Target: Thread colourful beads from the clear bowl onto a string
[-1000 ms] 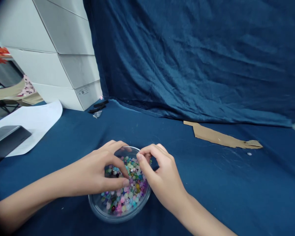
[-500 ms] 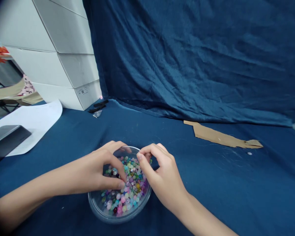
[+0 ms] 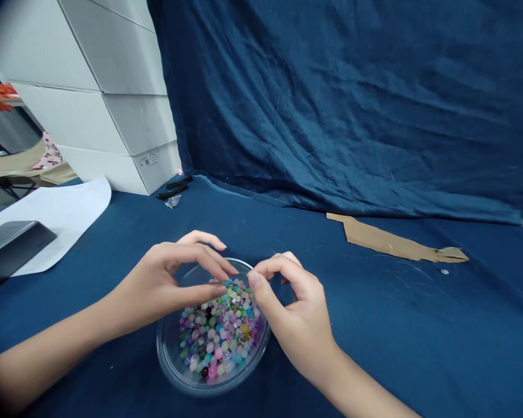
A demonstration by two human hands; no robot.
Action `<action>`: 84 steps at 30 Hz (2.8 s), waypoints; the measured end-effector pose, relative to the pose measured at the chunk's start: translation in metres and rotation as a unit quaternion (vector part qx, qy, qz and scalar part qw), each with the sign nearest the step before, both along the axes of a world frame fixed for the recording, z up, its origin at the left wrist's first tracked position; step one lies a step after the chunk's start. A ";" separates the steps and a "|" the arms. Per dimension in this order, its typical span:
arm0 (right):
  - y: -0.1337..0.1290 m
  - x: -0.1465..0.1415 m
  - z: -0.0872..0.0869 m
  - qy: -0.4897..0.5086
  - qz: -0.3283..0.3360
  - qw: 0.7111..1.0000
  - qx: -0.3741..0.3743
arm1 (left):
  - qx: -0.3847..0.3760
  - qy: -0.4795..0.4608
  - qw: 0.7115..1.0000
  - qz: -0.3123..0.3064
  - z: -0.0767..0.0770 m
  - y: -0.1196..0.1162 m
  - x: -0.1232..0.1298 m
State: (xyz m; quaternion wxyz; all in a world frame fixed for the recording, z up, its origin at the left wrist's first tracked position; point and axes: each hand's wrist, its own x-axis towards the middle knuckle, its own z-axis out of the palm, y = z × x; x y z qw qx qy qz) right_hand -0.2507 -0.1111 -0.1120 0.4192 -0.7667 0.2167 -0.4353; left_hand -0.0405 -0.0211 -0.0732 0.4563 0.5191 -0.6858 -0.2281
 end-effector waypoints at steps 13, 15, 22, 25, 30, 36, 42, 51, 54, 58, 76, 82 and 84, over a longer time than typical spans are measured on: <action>0.002 -0.004 0.000 -0.032 0.028 0.999 -0.019 | -0.018 0.033 0.999 -0.017 -0.007 -0.001 -0.003; 0.002 -0.004 0.000 -0.035 0.029 0.999 -0.019 | -0.016 0.044 0.999 -0.010 -0.007 -0.001 -0.003; 0.002 -0.004 -0.001 -0.052 0.035 0.998 -0.023 | 0.010 0.099 0.995 0.013 -0.010 -0.001 -0.003; 0.002 -0.004 -0.002 -0.042 0.031 0.998 -0.026 | 0.014 0.104 0.994 0.012 -0.010 -0.001 -0.003; 0.002 -0.002 -0.002 -0.027 0.022 0.999 -0.024 | 0.017 0.109 0.994 0.014 -0.011 -0.001 -0.003; 0.002 -0.003 -0.002 -0.018 0.031 0.999 -0.021 | 0.020 0.106 0.994 0.010 -0.010 0.001 -0.003; 0.001 -0.003 -0.002 -0.013 0.025 0.999 -0.028 | 0.016 0.102 0.995 0.006 -0.010 0.000 -0.003; 0.000 -0.003 -0.004 -0.012 0.031 0.998 -0.060 | 0.006 0.094 0.996 0.004 -0.013 -0.002 -0.002; 0.000 -0.002 -0.004 -0.006 0.029 0.997 -0.070 | 0.005 0.104 0.995 0.001 -0.013 -0.002 -0.002; 0.000 -0.001 -0.003 0.005 0.021 0.996 -0.085 | -0.005 0.107 0.994 -0.006 -0.010 -0.003 -0.003; -0.001 0.000 -0.002 0.054 0.027 0.990 -0.129 | -0.064 0.003 0.996 -0.058 -0.012 -0.005 -0.004; -0.001 0.000 0.000 0.069 0.037 0.987 -0.140 | -0.057 0.003 0.998 -0.041 -0.014 -0.003 -0.004; -0.001 0.000 0.000 0.073 0.039 0.987 -0.140 | -0.046 0.006 0.998 -0.033 -0.014 -0.003 -0.004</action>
